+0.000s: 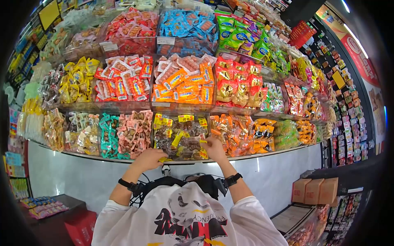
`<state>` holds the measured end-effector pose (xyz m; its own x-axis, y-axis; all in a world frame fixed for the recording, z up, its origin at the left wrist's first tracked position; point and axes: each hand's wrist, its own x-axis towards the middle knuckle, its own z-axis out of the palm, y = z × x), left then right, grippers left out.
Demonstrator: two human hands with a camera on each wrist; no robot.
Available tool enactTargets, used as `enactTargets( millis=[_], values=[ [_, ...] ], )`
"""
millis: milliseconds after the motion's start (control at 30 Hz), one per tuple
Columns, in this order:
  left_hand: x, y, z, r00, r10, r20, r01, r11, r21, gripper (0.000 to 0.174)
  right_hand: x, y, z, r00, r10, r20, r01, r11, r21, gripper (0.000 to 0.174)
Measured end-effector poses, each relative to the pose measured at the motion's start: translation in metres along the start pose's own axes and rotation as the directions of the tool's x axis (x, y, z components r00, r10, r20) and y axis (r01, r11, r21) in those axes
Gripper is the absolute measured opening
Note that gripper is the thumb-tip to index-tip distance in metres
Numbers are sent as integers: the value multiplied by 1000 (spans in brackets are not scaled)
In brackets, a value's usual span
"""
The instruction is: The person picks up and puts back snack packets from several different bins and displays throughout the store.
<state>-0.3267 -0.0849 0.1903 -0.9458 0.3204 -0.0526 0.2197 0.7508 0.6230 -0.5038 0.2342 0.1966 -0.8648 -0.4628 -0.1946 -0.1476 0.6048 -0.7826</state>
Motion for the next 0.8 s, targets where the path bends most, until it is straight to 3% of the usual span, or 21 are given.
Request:
enactTargets(
  millis=[100,200,333,367,467,533,600,700,733,800],
  values=[
    [0,0,3,1000,18,-19,-17,998,57,26,-11,-20,-8,986,159,51,-167,956,243,24],
    [3,3,-8,999,-14,-29,14,1000,-8,22,-19,-52,-18,933,354,69,-329,756,566,18],
    [5,17,-30,981,-43,-188,7,982,-189,17,-27,-67,-16,959,249,136,-229,400,888,20],
    [6,18,-34,977,-56,-207,19,984,-175,15,-26,-61,-12,973,174,154,-216,431,876,23],
    [10,25,-51,912,-295,-285,146,883,-446,14,-29,-62,-3,939,272,210,-326,510,796,27],
    [17,6,-37,826,-469,-312,157,724,-672,15,-32,-56,3,935,265,235,-346,533,772,37],
    [26,-5,-27,772,-555,-308,64,551,-832,21,-38,-52,6,933,262,247,-352,523,776,40],
    [28,-15,-11,837,-456,-302,187,758,-625,27,-48,-47,8,933,256,253,-358,591,722,37],
    [26,-17,-9,869,-434,-236,283,829,-483,38,-48,-48,8,935,244,256,-354,617,703,36],
    [23,-9,-7,872,-453,-187,349,841,-413,37,-50,-47,7,932,251,262,-363,651,666,33]
  ],
)
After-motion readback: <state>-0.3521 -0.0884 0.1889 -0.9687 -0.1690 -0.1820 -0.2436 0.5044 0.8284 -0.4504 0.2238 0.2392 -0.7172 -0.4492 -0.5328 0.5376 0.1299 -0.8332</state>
